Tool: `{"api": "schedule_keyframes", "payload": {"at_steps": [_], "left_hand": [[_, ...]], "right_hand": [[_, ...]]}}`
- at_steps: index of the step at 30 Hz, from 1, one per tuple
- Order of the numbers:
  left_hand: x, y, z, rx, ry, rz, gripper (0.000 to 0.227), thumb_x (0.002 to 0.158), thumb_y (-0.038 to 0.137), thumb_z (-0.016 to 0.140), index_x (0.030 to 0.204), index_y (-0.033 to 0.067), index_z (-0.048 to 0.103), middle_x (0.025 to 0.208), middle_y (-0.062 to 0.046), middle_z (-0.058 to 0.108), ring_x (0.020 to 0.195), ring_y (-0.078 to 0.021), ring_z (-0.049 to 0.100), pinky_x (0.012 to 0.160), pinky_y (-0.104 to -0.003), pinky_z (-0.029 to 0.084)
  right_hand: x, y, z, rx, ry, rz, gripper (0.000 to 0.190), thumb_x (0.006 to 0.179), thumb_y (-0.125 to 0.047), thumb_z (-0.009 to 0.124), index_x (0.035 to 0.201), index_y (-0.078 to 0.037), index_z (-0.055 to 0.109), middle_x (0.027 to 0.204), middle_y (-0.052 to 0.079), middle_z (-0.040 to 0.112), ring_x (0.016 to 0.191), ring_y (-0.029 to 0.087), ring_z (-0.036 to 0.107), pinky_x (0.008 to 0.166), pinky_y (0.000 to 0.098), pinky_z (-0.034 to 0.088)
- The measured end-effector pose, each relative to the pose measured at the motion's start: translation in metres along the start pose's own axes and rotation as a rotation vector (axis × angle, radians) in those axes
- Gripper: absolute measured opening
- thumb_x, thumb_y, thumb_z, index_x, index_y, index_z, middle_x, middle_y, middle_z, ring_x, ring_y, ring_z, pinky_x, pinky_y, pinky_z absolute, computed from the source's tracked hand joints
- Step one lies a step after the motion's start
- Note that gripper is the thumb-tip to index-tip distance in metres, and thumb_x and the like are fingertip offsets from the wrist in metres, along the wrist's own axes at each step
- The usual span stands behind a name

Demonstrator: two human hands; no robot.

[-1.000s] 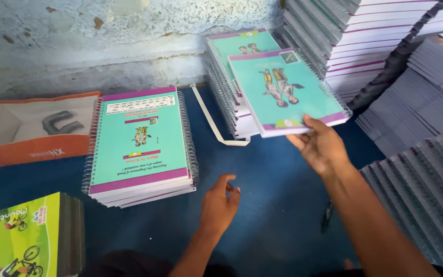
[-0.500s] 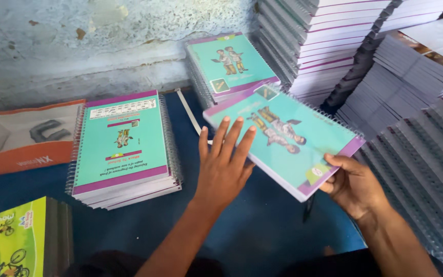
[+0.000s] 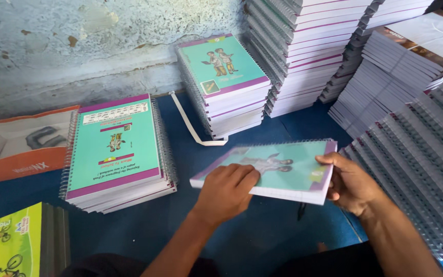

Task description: The person sits on the floor and repeatedly picks up spiral-bound notebooks from a stack, writes on the cover with a black marker, and places them onto a separate stack. The person handles the notebooks one at a time throughout the clip.

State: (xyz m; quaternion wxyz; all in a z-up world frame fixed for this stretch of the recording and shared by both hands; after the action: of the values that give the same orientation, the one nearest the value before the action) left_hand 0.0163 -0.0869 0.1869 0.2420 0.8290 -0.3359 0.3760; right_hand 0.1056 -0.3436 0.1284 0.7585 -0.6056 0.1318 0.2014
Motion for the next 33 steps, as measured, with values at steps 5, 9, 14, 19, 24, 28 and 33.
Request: {"api": "schedule_keyframes", "payload": {"at_steps": [5, 9, 14, 19, 24, 28, 33], "left_hand": [[-0.008, 0.000, -0.007, -0.040, 0.049, -0.091, 0.028, 0.079, 0.009, 0.074, 0.103, 0.0039, 0.063, 0.106, -0.011, 0.071, 0.090, -0.0285, 0.070, 0.074, -0.040, 0.055], [-0.014, -0.011, -0.015, -0.045, 0.076, -0.241, 0.023, 0.079, 0.007, 0.073, 0.100, 0.0050, 0.065, 0.098, -0.010, 0.073, 0.082, -0.0289, 0.071, 0.070, -0.040, 0.057], [-0.024, -0.024, -0.022, -0.162, 0.131, -0.465, 0.021, 0.081, 0.011, 0.076, 0.099, 0.0037, 0.068, 0.093, -0.013, 0.075, 0.082, -0.0315, 0.074, 0.070, -0.040, 0.058], [-0.042, -0.050, -0.013, -0.388, 0.114, -0.826, 0.027, 0.081, 0.017, 0.081, 0.100, 0.0010, 0.070, 0.087, -0.016, 0.076, 0.077, -0.0242, 0.078, 0.068, -0.035, 0.059], [-0.056, -0.062, 0.000, -0.651, 0.168, -0.963, 0.028, 0.082, 0.015, 0.079, 0.104, 0.0003, 0.069, 0.088, -0.013, 0.080, 0.078, -0.0143, 0.075, 0.070, -0.031, 0.058], [-0.071, -0.074, 0.016, -0.742, 0.127, -1.088, 0.029, 0.082, 0.015, 0.078, 0.105, 0.0009, 0.069, 0.091, -0.012, 0.079, 0.081, -0.0137, 0.073, 0.073, -0.030, 0.058], [-0.085, -0.091, 0.032, -0.701, 0.170, -1.068, 0.038, 0.082, 0.015, 0.080, 0.112, 0.0016, 0.061, 0.099, -0.013, 0.076, 0.090, -0.0156, 0.073, 0.079, -0.031, 0.057]], "right_hand": [[0.000, 0.000, 0.032, -0.139, 0.022, 0.051, 0.059, 0.089, -0.056, 0.055, 0.114, -0.004, 0.059, 0.089, 0.015, 0.067, 0.067, 0.017, 0.060, 0.036, 0.0234, 0.037], [0.001, 0.016, 0.040, -0.168, 0.056, 0.095, 0.088, 0.086, -0.082, 0.034, 0.122, -0.007, 0.063, 0.094, 0.012, 0.071, 0.073, 0.017, 0.059, 0.048, 0.0293, 0.041], [0.019, 0.038, 0.025, -0.159, 0.167, 0.020, 0.099, 0.097, -0.077, 0.025, 0.135, 0.011, 0.050, 0.099, 0.021, 0.053, 0.083, 0.029, 0.057, 0.069, 0.0407, 0.046], [0.039, 0.062, 0.025, -0.296, 0.077, -0.081, 0.081, 0.078, -0.038, 0.054, 0.149, -0.002, 0.039, 0.137, 0.023, 0.055, 0.125, 0.032, 0.055, 0.104, 0.0466, 0.044], [0.057, 0.082, 0.061, -0.317, -0.251, -0.164, 0.090, 0.066, -0.024, 0.067, 0.151, -0.005, 0.041, 0.139, 0.024, 0.055, 0.131, 0.039, 0.050, 0.110, 0.0510, 0.038], [0.061, 0.092, 0.056, -0.369, -0.121, -0.043, 0.089, 0.067, -0.021, 0.072, 0.150, -0.010, 0.040, 0.138, 0.021, 0.057, 0.131, 0.036, 0.052, 0.110, 0.0517, 0.039], [0.060, 0.097, 0.047, -0.441, -0.045, 0.036, 0.087, 0.071, -0.024, 0.074, 0.151, -0.017, 0.040, 0.134, 0.019, 0.059, 0.128, 0.035, 0.054, 0.107, 0.0528, 0.043]]}}
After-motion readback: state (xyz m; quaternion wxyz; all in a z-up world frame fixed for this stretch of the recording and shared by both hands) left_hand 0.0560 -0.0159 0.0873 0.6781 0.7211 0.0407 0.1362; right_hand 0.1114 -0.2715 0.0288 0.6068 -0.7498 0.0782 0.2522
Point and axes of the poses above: each hand's wrist, its own x-axis towards the middle knuckle, its own z-axis out of the palm, y = z × x, the point moved 7 cm from there along x, towards the middle knuckle
